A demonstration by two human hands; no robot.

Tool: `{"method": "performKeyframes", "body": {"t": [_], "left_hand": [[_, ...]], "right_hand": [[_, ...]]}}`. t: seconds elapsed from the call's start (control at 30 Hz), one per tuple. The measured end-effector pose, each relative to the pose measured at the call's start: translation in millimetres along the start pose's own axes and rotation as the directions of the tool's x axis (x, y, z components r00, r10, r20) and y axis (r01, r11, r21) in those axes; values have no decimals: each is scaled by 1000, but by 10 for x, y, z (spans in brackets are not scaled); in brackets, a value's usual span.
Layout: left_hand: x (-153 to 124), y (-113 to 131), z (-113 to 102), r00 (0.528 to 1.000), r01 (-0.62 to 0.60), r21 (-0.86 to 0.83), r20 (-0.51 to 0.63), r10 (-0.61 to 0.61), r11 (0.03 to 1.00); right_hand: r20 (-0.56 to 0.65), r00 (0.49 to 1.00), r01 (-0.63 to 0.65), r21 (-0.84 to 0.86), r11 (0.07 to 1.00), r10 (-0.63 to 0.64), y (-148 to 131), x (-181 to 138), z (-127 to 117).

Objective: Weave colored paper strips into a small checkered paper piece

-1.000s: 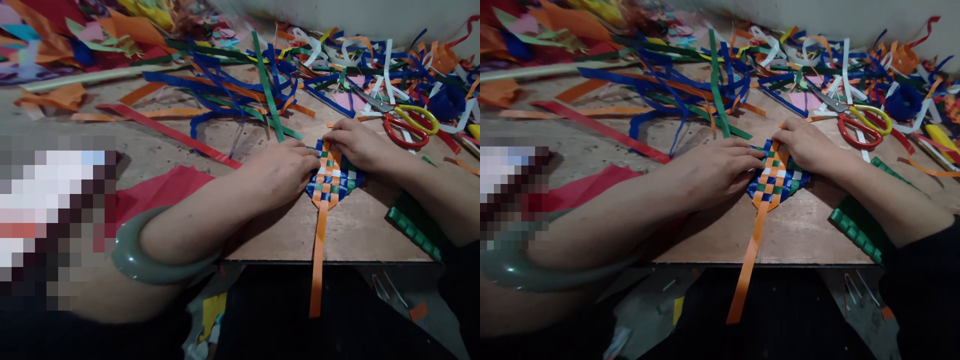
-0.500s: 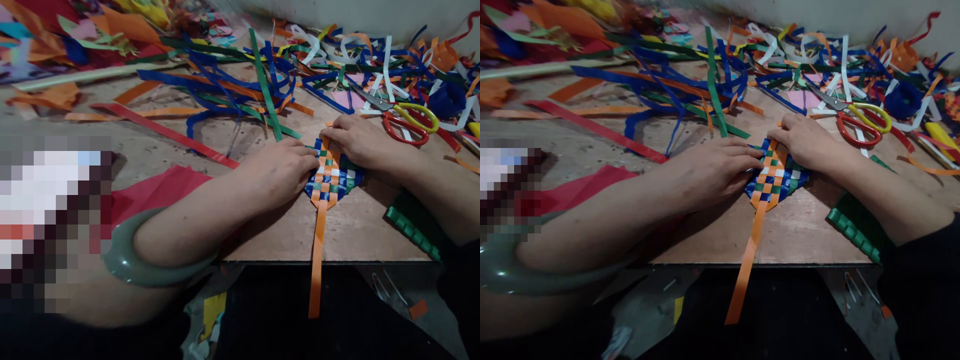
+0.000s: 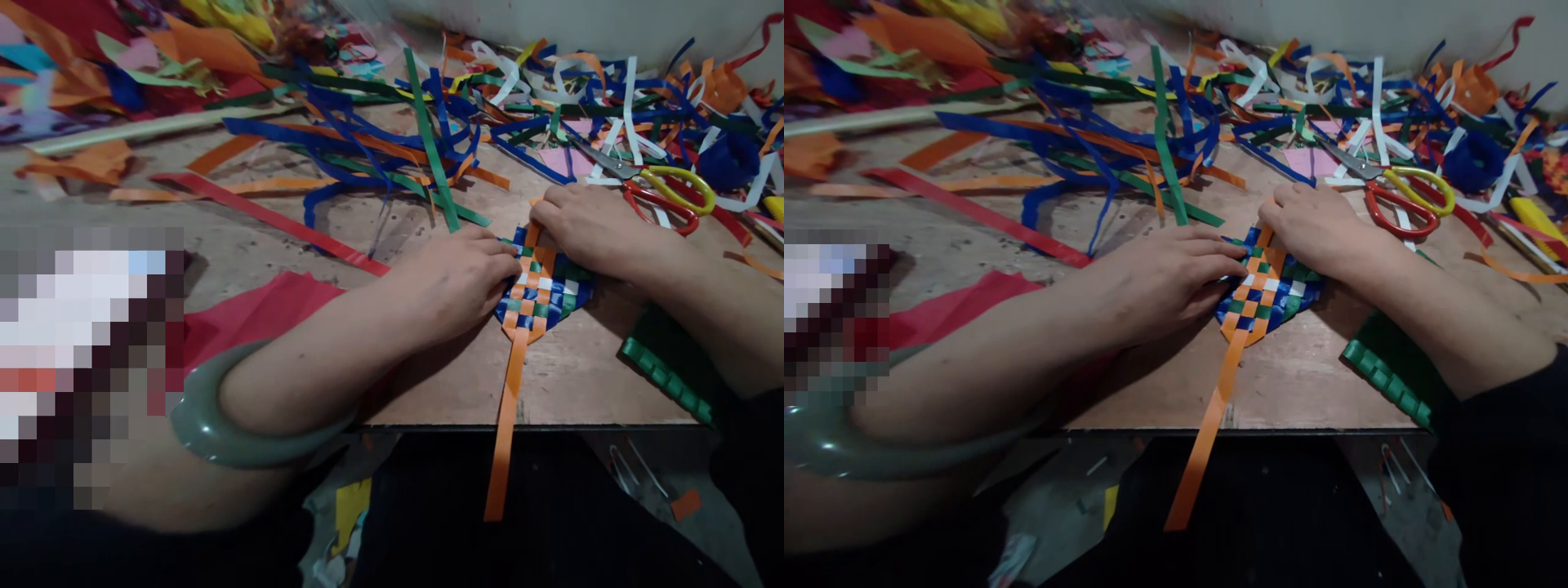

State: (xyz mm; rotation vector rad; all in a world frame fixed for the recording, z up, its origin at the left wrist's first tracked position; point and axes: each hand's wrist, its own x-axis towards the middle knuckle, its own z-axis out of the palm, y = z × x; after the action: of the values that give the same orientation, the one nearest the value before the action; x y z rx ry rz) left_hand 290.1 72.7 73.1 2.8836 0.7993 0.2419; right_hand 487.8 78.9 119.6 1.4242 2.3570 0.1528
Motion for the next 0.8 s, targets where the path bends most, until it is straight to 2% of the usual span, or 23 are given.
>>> {"method": "performKeyframes", "body": {"t": [0.13,0.2,0.3,0.37,0.43,0.5,0.6,0.67,0.8], "left_hand": [[3,40,-32,1000,-20,13,-1,20,1000],[-6,63,-92,999,6,37,-36,-5,999],[-42,53,-206,976,168,87,-154,-153,982],[-66,19,-254,924,319,87,-250,-289,944],[-74,-11,-259,896,374,72,-287,-340,925],[-63,-17,-236,918,344,73,-237,-319,936],[-34,8,-206,971,229,116,-93,-219,966],[-22,19,-202,987,159,157,-24,-157,975],[-25,-16,-178,996,83,199,2,-85,976]], "right_hand": [[9,1000,3,-13,1000,-3,18,-1,-6],[3,1000,7,-2,1000,-7,26,2,-2],[-17,1000,13,-1,1000,-13,51,14,30],[-35,999,10,-14,1000,-10,73,29,64],[-58,998,11,-19,1000,-13,91,44,94],[-73,997,9,-19,1000,-10,99,55,111],[-67,998,-3,-17,1000,2,92,56,108],[-58,998,-8,-17,1000,7,87,50,99],[-47,999,-5,-6,1000,5,93,37,84]]}}
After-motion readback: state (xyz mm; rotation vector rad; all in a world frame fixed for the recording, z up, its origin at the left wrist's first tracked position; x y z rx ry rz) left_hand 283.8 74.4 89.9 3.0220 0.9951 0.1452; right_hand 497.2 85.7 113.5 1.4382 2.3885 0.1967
